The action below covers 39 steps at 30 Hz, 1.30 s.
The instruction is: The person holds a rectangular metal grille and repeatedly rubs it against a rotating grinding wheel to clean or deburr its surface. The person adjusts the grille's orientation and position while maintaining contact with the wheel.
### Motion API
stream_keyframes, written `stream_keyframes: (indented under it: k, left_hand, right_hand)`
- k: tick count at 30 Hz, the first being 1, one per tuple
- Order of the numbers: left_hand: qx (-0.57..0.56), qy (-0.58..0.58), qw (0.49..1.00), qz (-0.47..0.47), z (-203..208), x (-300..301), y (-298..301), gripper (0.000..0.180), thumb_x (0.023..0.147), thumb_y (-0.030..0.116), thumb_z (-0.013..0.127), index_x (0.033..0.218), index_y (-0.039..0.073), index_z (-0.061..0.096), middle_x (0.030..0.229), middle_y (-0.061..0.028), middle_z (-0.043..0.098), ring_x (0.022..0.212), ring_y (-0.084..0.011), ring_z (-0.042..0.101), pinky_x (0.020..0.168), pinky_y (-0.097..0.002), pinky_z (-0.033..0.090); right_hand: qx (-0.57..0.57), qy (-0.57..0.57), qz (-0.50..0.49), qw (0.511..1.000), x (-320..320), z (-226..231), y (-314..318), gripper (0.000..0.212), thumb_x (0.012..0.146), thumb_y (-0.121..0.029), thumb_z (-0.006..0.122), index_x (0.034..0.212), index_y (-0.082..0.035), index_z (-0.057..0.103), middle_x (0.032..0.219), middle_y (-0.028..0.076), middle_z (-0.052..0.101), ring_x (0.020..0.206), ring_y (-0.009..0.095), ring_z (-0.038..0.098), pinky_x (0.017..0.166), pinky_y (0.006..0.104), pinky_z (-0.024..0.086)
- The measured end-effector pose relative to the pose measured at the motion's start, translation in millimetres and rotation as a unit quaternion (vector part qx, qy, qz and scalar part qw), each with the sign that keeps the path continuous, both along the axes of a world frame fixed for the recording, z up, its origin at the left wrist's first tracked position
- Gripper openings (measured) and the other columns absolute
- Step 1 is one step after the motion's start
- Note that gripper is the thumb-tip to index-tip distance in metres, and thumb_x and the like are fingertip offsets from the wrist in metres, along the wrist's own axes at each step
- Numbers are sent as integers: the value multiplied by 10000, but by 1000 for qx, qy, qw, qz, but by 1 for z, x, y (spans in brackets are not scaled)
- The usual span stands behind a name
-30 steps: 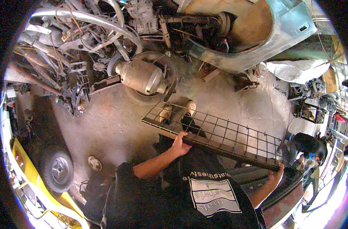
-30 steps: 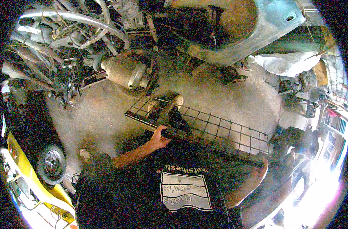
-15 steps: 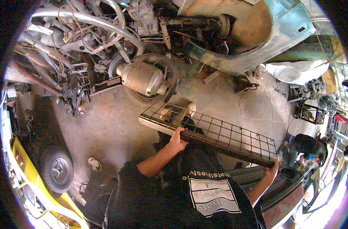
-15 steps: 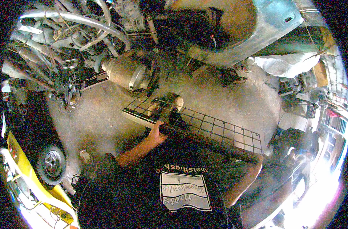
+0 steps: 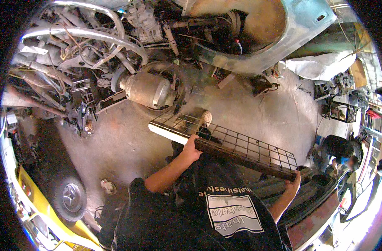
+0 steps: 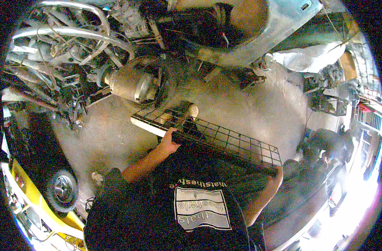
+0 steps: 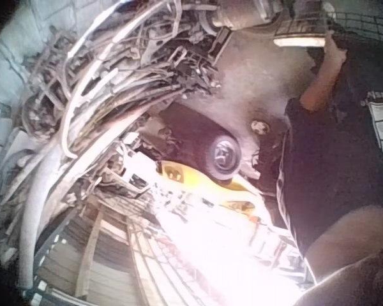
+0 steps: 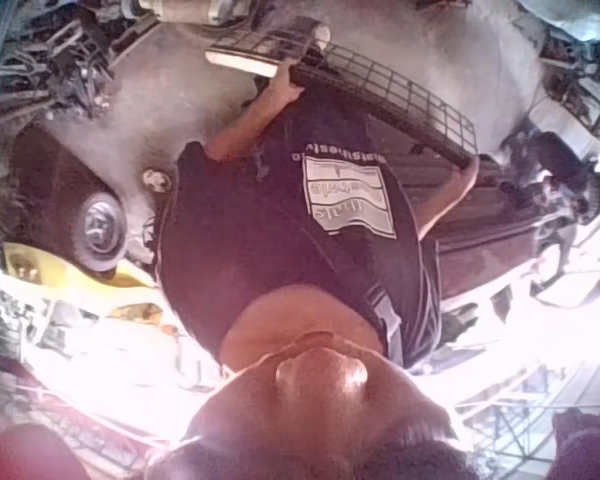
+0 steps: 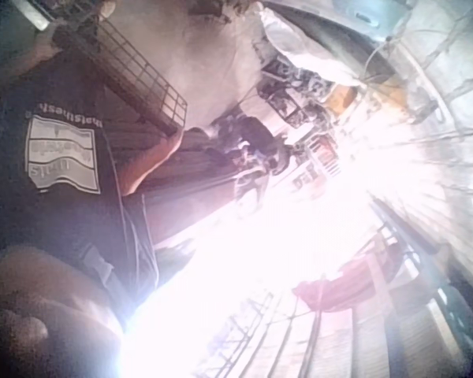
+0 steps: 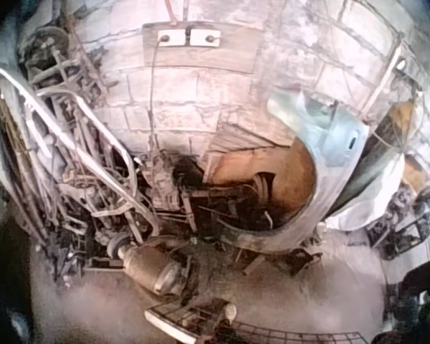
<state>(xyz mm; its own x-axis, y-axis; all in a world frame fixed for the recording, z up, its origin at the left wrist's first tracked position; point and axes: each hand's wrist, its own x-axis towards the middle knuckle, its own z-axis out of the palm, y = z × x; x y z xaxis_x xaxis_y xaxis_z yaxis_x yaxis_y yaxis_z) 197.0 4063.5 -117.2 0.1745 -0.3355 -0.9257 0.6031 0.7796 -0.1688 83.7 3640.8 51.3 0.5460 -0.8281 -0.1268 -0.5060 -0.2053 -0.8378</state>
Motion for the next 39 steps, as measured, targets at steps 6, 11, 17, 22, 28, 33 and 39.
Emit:
stream_keyframes:
  k: [6, 11, 17, 22, 28, 33, 39]
  left_hand:
    - [-7, -3, 1000, 22, 7, -2, 6, 254, 679, 218, 547, 884, 70, 520, 863, -83, 573, 821, -249, 545, 751, -423, 433]
    - [5, -26, 999, 26, 15, -4, 13, 248, 691, 212, 533, 891, 66, 519, 860, -84, 575, 814, -252, 550, 736, -423, 443]
    - [-19, -28, 999, 37, 20, 2, 11, 169, 714, 194, 517, 820, 64, 503, 808, -86, 551, 755, -259, 543, 708, -411, 439]
    - [23, -1, 999, -36, 8, 4, 7, 258, 676, 227, 569, 863, 71, 485, 819, -84, 546, 749, -249, 548, 675, -398, 442]
    - [72, -54, 991, -100, -7, 10, 1, 322, 695, 275, 543, 938, 78, 467, 847, -95, 569, 751, -261, 566, 668, -387, 467]
    - [15, 5, 999, -48, 0, 14, 6, 338, 697, 253, 542, 979, 83, 466, 846, -113, 579, 768, -273, 570, 697, -361, 477]
    - [1, -11, 1000, -23, 9, 8, 0, 257, 704, 217, 527, 905, 67, 472, 847, -100, 540, 775, -262, 539, 678, -401, 463]
  right_hand:
    - [112, -18, -142, 983, 26, 14, 33, 192, 639, -261, 605, 722, -140, 481, 643, 6, 521, 401, 124, 453, 267, 201, 290]
    - [282, 8, -174, 943, 36, 13, 15, 203, 618, -263, 595, 688, -131, 458, 625, 18, 523, 367, 121, 433, 242, 189, 268]
    - [353, 51, -165, 919, 19, -8, -37, 201, 613, -254, 587, 674, -116, 453, 593, 54, 522, 325, 139, 409, 238, 188, 266]
    - [364, 39, -167, 916, 15, -12, -43, 212, 623, -262, 583, 689, -107, 455, 586, 63, 518, 323, 147, 409, 235, 193, 264]
    - [273, 31, -197, 941, 9, -10, -29, 221, 627, -280, 592, 687, -120, 452, 590, 44, 509, 333, 142, 406, 239, 196, 256]
    - [274, 24, -220, 936, 10, -7, -13, 221, 616, -283, 605, 670, -137, 449, 604, 20, 498, 353, 130, 407, 251, 192, 251]
    - [245, 44, -237, 939, 8, 7, -4, 204, 618, -259, 609, 666, -141, 451, 599, 4, 478, 380, 118, 404, 257, 197, 235]
